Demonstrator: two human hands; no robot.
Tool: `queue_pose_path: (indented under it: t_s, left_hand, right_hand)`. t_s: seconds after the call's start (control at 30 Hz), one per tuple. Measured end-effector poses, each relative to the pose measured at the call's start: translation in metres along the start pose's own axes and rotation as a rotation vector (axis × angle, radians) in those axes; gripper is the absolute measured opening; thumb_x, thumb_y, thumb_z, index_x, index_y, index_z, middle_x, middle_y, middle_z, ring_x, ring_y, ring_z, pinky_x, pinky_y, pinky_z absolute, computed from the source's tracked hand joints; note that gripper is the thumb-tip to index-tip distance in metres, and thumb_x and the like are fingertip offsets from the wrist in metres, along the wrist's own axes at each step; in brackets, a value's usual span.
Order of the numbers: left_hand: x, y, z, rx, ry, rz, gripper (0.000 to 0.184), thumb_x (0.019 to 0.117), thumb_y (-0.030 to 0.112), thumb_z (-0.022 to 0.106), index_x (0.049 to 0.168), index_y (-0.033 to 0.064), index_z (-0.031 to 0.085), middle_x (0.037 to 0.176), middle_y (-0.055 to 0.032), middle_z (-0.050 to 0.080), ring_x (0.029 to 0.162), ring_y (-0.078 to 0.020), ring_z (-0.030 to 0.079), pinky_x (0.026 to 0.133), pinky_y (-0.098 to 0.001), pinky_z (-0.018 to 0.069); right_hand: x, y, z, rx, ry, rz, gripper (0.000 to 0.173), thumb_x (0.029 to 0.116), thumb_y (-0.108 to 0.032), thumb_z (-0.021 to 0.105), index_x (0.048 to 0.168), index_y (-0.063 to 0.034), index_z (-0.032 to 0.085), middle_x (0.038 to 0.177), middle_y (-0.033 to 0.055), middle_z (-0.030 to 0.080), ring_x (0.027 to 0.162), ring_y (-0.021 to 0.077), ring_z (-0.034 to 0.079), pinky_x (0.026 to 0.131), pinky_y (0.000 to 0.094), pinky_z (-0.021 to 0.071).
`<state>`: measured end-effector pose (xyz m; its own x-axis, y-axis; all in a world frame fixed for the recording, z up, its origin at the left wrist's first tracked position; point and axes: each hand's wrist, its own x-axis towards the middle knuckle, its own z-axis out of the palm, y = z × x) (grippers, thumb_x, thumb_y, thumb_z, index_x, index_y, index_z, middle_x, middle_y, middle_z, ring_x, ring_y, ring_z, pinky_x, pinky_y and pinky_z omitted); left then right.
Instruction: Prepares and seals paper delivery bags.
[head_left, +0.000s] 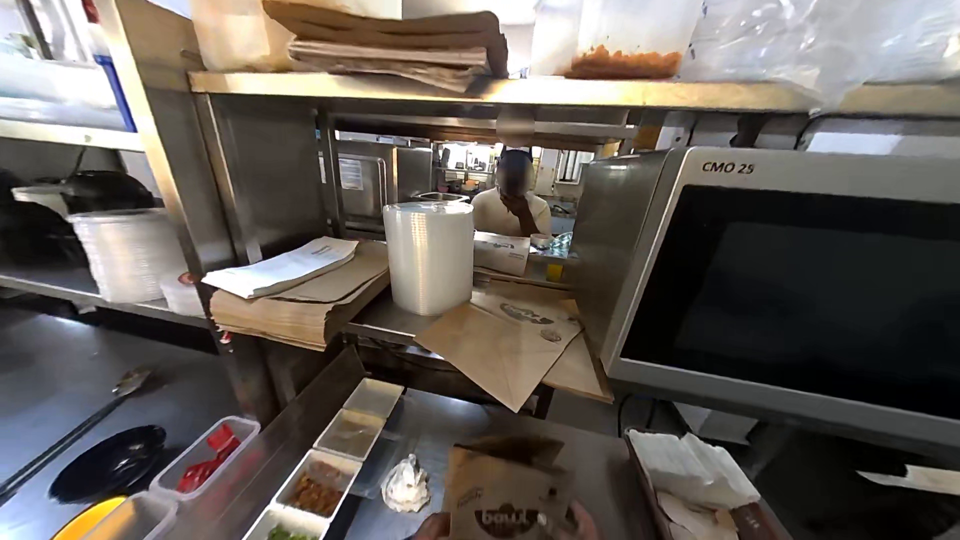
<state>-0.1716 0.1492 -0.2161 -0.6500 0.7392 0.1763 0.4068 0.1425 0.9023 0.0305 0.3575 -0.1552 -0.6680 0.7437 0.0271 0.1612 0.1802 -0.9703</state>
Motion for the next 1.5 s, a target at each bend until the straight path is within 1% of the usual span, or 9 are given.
queue_pose_path:
  t_s: [0.07,0.2,0.33,0.47,0.7,1.03,1.13,1.3,1.5]
  left_hand:
    - [0.005,-0.012,-0.002,0.025,-0.025,-0.021,0.049,0.0905,0.038,0.078,0.118,-0.0015,0.071,0.116,-0.0177,0.071,0.098,-0.0252,0.072,0.09,-0.0449,0.0611]
    - [0.013,-0.002,-0.006,0.032,0.077,0.147,0.03,0.0962,0.034,0.071,0.088,0.0056,0.077,0.101,-0.0082,0.075,0.096,-0.0161,0.071,0.088,-0.0375,0.0605]
    - [0.045,0.02,-0.021,-0.007,0.142,0.303,0.03,0.0882,0.043,0.077,0.087,0.0137,0.079,0.158,-0.0175,0.043,0.149,-0.0377,0.034,0.119,-0.0571,0.0338]
    - [0.087,0.026,-0.035,-0.127,-0.179,0.208,0.028,0.0866,0.034,0.081,0.097,0.0076,0.078,0.132,-0.0119,0.067,0.127,-0.0228,0.061,0.105,-0.0457,0.0525]
    - [0.071,0.115,0.01,-0.163,-0.094,0.445,0.009,0.0871,0.016,0.081,0.089,0.0081,0.078,0.094,-0.0007,0.076,0.093,-0.012,0.072,0.087,-0.0358,0.0604]
    - [-0.04,0.196,0.111,0.071,0.439,0.676,0.036,0.0916,0.025,0.076,0.119,0.0043,0.065,0.126,-0.0159,0.058,0.122,-0.026,0.057,0.103,-0.0412,0.0503]
    - [-0.11,0.231,0.215,-0.109,0.001,0.593,0.019,0.0961,0.027,0.067,0.1,0.0091,0.071,0.1,-0.003,0.071,0.097,-0.0103,0.067,0.088,-0.0312,0.0575]
    - [-0.159,0.218,0.439,-0.24,-1.153,-0.072,0.042,0.1047,0.036,0.058,0.136,0.0091,0.064,0.129,-0.0084,0.068,0.105,-0.0173,0.071,0.094,-0.0385,0.0591]
    - [-0.177,0.214,0.533,-0.861,-1.029,-0.52,0.051,0.1072,0.037,0.041,0.141,0.0008,0.057,0.138,-0.0166,0.061,0.12,-0.0301,0.064,0.101,-0.0503,0.0543]
  right_hand:
    - [0.014,0.013,0.0,-0.034,-0.102,0.088,0.059,0.0863,-0.025,0.083,0.134,-0.0005,0.058,0.119,0.0108,0.072,0.108,0.0171,0.07,0.098,0.0381,0.0583]
    - [0.021,0.008,-0.003,-0.058,0.031,-0.017,0.025,0.0907,-0.028,0.077,0.098,-0.004,0.074,0.092,0.0042,0.075,0.085,0.0112,0.071,0.08,0.0323,0.0604]
    - [0.044,-0.018,-0.029,-0.119,-0.034,-0.109,0.061,0.0807,-0.043,0.082,0.13,-0.0084,0.067,0.155,0.0115,0.046,0.143,0.0235,0.043,0.115,0.0438,0.042]
    - [0.064,-0.023,-0.037,-0.202,-0.248,-0.016,0.034,0.0882,-0.027,0.081,0.11,-0.0021,0.073,0.102,0.0091,0.074,0.096,0.0163,0.07,0.09,0.0382,0.0579]
    - [0.013,-0.048,-0.091,-0.109,0.224,-0.244,0.017,0.08,-0.011,0.086,0.091,-0.0042,0.075,0.086,0.0036,0.075,0.079,0.0109,0.072,0.077,0.0339,0.0627]
    - [-0.137,-0.003,-0.301,-0.528,0.943,-0.167,0.022,0.0972,-0.026,0.069,0.107,-0.0079,0.076,0.105,0.0082,0.075,0.099,0.02,0.071,0.091,0.0428,0.0582]
    - [-0.21,0.064,-0.394,-0.628,0.942,0.366,0.038,0.0993,-0.04,0.065,0.116,-0.0074,0.075,0.12,0.0213,0.069,0.116,0.0419,0.062,0.101,0.0659,0.0443]
    - [-0.227,0.146,-0.441,-0.101,0.52,0.704,0.043,0.0977,-0.04,0.07,0.117,-0.002,0.073,0.116,0.0197,0.07,0.108,0.0331,0.065,0.093,0.0583,0.0509]
    - [-0.258,0.085,-0.432,0.047,0.54,0.53,0.017,0.0938,-0.019,0.073,0.092,-0.0021,0.07,0.093,0.0091,0.069,0.084,0.018,0.062,0.075,0.0414,0.0512]
